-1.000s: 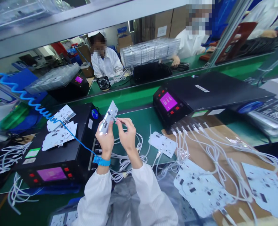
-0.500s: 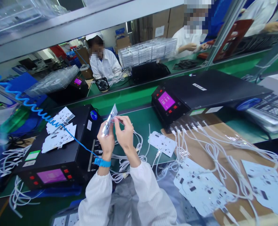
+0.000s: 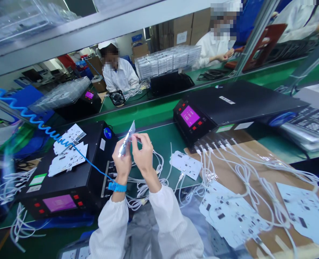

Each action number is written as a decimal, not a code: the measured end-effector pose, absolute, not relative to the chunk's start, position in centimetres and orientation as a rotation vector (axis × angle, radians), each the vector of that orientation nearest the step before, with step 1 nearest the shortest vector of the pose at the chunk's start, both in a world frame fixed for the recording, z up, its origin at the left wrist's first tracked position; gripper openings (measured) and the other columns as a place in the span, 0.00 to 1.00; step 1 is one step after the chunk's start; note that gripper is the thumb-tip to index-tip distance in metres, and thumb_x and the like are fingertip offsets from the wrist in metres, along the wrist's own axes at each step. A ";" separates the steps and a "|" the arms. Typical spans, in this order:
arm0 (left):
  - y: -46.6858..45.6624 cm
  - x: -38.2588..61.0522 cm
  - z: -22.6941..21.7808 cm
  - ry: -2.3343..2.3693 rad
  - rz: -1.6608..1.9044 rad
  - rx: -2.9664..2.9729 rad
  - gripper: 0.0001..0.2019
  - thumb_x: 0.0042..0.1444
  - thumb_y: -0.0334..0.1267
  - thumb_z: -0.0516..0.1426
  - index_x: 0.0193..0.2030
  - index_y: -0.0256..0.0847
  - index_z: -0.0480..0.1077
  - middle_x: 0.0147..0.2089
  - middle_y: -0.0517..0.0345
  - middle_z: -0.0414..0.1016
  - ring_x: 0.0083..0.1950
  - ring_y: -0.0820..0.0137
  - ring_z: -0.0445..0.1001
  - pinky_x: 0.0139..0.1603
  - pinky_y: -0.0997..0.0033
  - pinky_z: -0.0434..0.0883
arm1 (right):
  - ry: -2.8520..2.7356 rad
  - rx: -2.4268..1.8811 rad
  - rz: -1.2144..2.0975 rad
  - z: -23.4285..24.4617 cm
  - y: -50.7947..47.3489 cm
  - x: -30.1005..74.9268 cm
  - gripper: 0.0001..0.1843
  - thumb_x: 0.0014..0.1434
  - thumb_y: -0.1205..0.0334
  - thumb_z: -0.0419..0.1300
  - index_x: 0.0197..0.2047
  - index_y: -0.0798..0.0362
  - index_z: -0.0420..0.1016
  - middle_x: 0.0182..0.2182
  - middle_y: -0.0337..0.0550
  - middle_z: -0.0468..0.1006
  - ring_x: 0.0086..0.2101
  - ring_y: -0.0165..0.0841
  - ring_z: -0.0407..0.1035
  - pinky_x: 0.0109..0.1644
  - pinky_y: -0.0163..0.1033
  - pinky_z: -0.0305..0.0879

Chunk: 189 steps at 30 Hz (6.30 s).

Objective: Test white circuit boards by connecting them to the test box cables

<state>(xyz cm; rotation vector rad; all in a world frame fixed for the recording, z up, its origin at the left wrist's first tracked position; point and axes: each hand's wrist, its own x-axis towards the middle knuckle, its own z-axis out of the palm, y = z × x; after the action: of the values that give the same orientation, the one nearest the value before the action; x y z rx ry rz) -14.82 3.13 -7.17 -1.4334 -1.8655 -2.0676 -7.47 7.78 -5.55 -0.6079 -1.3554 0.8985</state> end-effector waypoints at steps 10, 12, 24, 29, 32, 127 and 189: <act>3.6 -15.3 -8.0 -1.946 -2.115 -1.425 0.15 0.68 0.46 0.60 0.55 0.42 0.79 0.53 0.47 0.82 0.55 0.62 0.80 0.61 0.63 0.74 | -1.356 -0.633 0.878 -5.5 8.1 -7.9 0.09 0.72 0.58 0.58 0.42 0.49 0.78 0.39 0.45 0.80 0.42 0.37 0.75 0.51 0.44 0.72; 3.8 -15.4 -7.8 -1.957 -2.113 -1.428 0.16 0.68 0.47 0.60 0.56 0.42 0.79 0.54 0.47 0.82 0.55 0.62 0.80 0.61 0.63 0.74 | -1.342 -0.640 0.920 -5.6 8.3 -8.0 0.09 0.71 0.57 0.58 0.43 0.49 0.78 0.40 0.45 0.80 0.43 0.37 0.76 0.52 0.44 0.72; 3.8 -14.5 -7.5 -1.954 -2.280 -1.273 0.23 0.65 0.50 0.63 0.60 0.39 0.74 0.60 0.44 0.78 0.61 0.61 0.78 0.63 0.63 0.74 | -1.376 -0.647 1.014 -5.4 9.0 -8.5 0.09 0.70 0.56 0.58 0.43 0.51 0.77 0.42 0.45 0.78 0.44 0.36 0.75 0.53 0.43 0.72; 3.5 -14.6 -7.2 -1.905 -2.177 -1.334 0.20 0.69 0.51 0.58 0.58 0.39 0.76 0.58 0.44 0.78 0.60 0.62 0.77 0.62 0.64 0.74 | -1.427 -0.637 1.030 -5.3 9.4 -8.7 0.10 0.70 0.55 0.58 0.42 0.50 0.77 0.41 0.44 0.78 0.44 0.37 0.76 0.53 0.44 0.73; 3.5 -15.0 -7.3 -1.908 -2.140 -1.375 0.19 0.70 0.51 0.57 0.56 0.40 0.77 0.54 0.46 0.79 0.57 0.63 0.78 0.58 0.66 0.74 | -1.456 -0.637 1.009 -5.5 9.6 -8.6 0.10 0.70 0.55 0.57 0.42 0.50 0.77 0.41 0.44 0.78 0.44 0.37 0.76 0.52 0.44 0.73; -2.5 -14.7 -6.0 -1.952 -2.714 -0.731 0.30 0.62 0.55 0.65 0.65 0.37 0.75 0.53 0.42 0.84 0.52 0.56 0.84 0.62 0.54 0.78 | -2.118 -0.666 1.528 -4.5 17.7 0.9 0.20 0.62 0.47 0.66 0.48 0.55 0.82 0.22 0.35 0.79 0.26 0.30 0.73 0.34 0.36 0.69; -0.8 -13.1 -3.1 -1.693 -3.032 -0.826 0.29 0.57 0.43 0.71 0.64 0.40 0.75 0.63 0.44 0.79 0.57 0.56 0.83 0.60 0.58 0.81 | -2.039 -0.406 0.880 -4.1 10.0 -0.5 0.16 0.75 0.53 0.56 0.41 0.52 0.81 0.29 0.40 0.74 0.28 0.31 0.64 0.34 0.38 0.62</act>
<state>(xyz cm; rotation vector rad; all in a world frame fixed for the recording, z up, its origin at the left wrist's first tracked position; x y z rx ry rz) -13.13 -0.80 -3.10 -0.8264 -1.6927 -3.0323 -0.51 10.03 -4.13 -0.4056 -2.0391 0.8802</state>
